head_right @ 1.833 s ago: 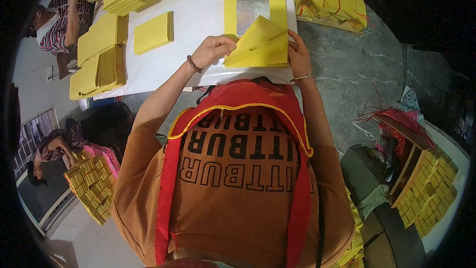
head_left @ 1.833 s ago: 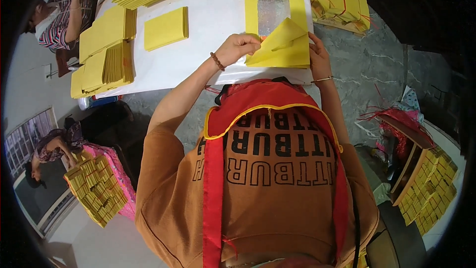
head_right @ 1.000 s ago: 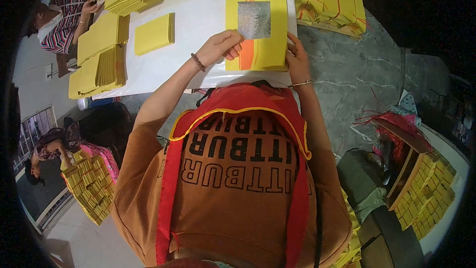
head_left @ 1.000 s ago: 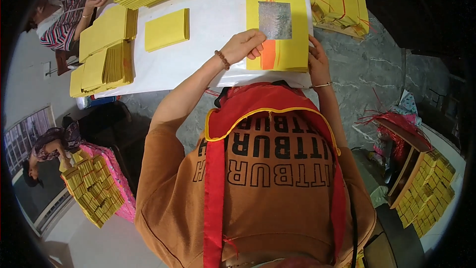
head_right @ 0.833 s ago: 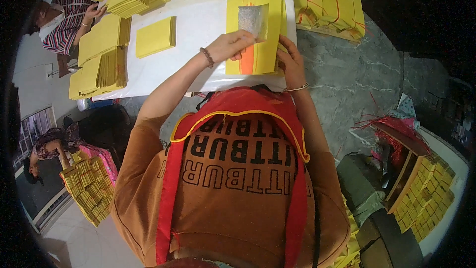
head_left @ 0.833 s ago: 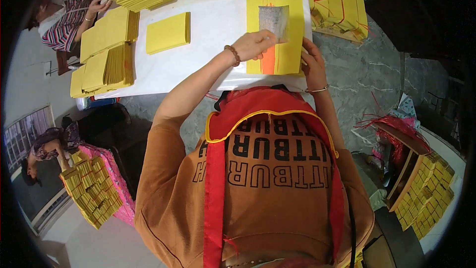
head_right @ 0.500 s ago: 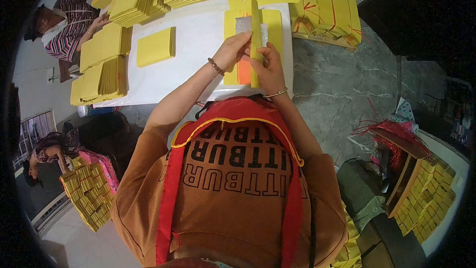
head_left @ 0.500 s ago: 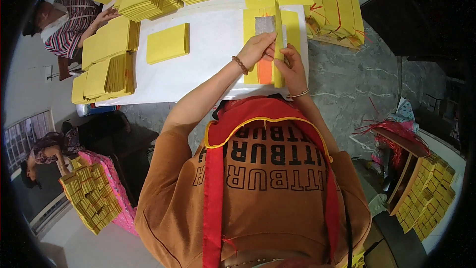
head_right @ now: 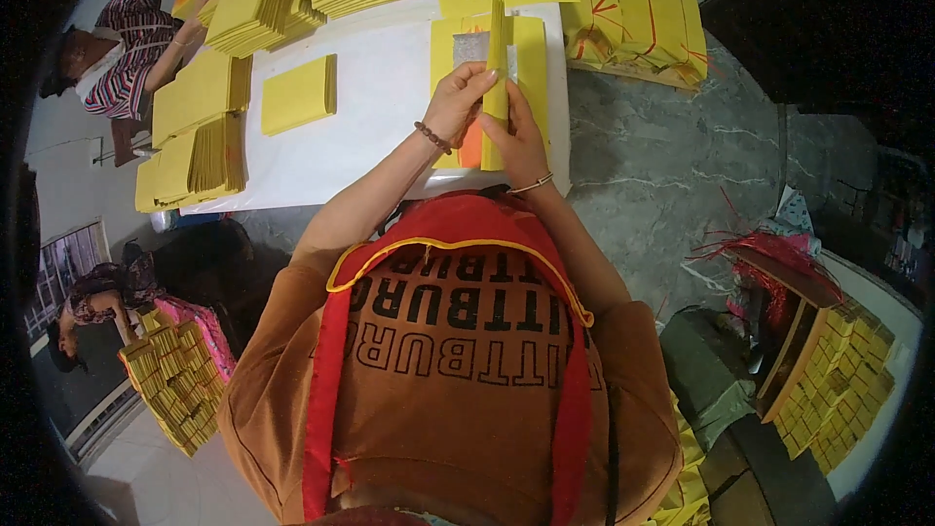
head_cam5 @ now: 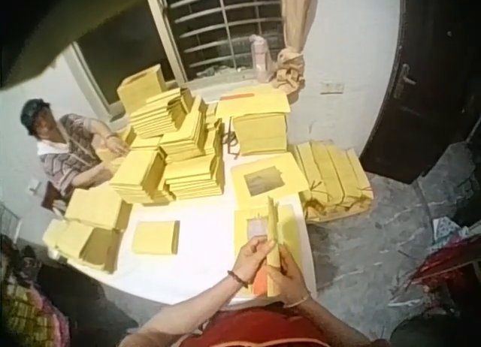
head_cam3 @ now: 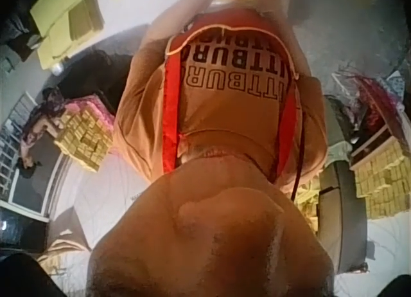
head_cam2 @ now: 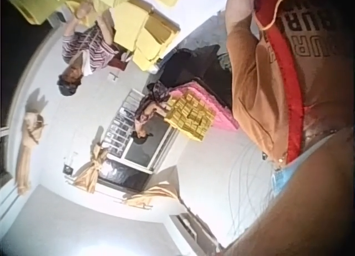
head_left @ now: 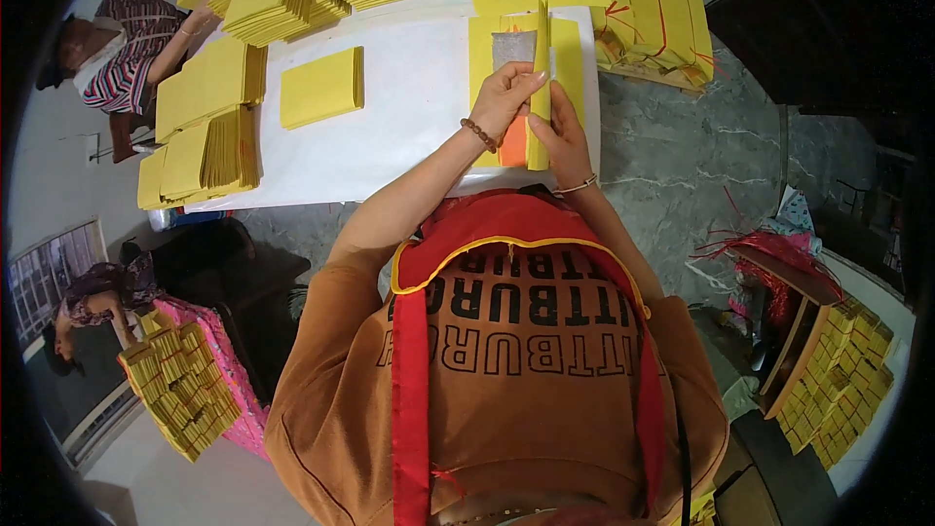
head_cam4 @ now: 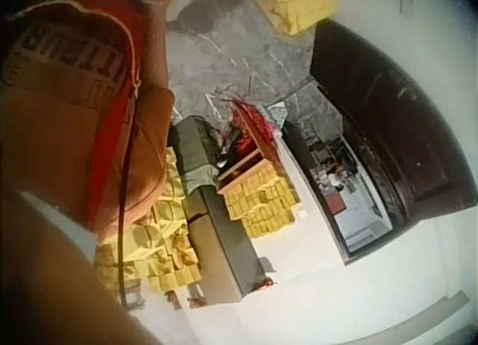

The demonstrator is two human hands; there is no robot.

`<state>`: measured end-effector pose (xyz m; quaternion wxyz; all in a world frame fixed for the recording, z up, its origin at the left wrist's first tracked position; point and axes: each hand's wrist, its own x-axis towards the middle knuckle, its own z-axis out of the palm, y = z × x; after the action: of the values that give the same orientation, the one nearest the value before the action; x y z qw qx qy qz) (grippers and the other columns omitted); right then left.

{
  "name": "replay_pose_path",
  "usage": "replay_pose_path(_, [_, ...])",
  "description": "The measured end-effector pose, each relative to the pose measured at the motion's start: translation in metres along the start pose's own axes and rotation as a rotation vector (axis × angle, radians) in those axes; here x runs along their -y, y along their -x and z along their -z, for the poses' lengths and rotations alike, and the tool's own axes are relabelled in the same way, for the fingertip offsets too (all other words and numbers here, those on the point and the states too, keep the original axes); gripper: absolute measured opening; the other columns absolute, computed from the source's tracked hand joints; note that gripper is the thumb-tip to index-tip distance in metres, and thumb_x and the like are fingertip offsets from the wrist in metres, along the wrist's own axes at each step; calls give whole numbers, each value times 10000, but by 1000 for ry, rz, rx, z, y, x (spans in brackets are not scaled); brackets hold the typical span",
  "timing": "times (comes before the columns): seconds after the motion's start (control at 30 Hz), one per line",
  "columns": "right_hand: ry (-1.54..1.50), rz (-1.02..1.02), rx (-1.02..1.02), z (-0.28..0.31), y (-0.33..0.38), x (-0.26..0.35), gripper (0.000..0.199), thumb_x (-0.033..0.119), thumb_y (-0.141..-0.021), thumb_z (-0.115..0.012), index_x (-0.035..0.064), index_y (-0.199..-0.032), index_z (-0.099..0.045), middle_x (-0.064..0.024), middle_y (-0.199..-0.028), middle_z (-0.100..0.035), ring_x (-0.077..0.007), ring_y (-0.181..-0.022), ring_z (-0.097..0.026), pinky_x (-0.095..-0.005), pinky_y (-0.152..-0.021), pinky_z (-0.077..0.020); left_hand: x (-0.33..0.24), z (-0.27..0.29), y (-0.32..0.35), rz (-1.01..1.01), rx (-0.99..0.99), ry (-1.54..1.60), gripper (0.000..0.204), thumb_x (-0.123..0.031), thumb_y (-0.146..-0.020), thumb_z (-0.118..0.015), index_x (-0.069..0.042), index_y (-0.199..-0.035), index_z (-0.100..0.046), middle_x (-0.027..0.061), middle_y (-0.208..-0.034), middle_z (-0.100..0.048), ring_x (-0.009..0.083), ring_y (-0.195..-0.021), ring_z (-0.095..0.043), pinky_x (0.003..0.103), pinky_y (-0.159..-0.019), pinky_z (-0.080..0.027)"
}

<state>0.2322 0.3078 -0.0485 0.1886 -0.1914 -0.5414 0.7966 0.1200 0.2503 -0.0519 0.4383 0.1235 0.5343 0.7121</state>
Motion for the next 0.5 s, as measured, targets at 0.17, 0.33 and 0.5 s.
replay_pose_path(0.17, [15,-14,32,1,3,5,590,59,-822,-501,-16,-1316,-187,-117,-1326,-291,-183,-1206,-312,-288,-983,-262,8,5,-3,-58,36,87,314,-230,-799,-608,-15,-1004,-507,-19,-670,-518,38,-544,-467,163,-477,-385])
replay_pose_path(0.33, [-32,7,44,4,3,5,592,96,-823,-517,-27,-1307,-199,-121,-1290,-321,-180,-1176,-336,-287,-969,-271,3,2,1,-32,69,138,293,-202,-826,-571,-14,-1035,-490,13,-748,-556,60,-615,-531,178,-517,-431])
replay_pose_path(0.5, [-100,-20,32,13,2,-4,576,108,-830,-506,-18,-1308,-210,-113,-1301,-316,-179,-1183,-328,-289,-971,-265,2,4,0,3,76,140,264,-195,-844,-542,-13,-1029,-492,34,-781,-568,62,-664,-530,178,-563,-433])
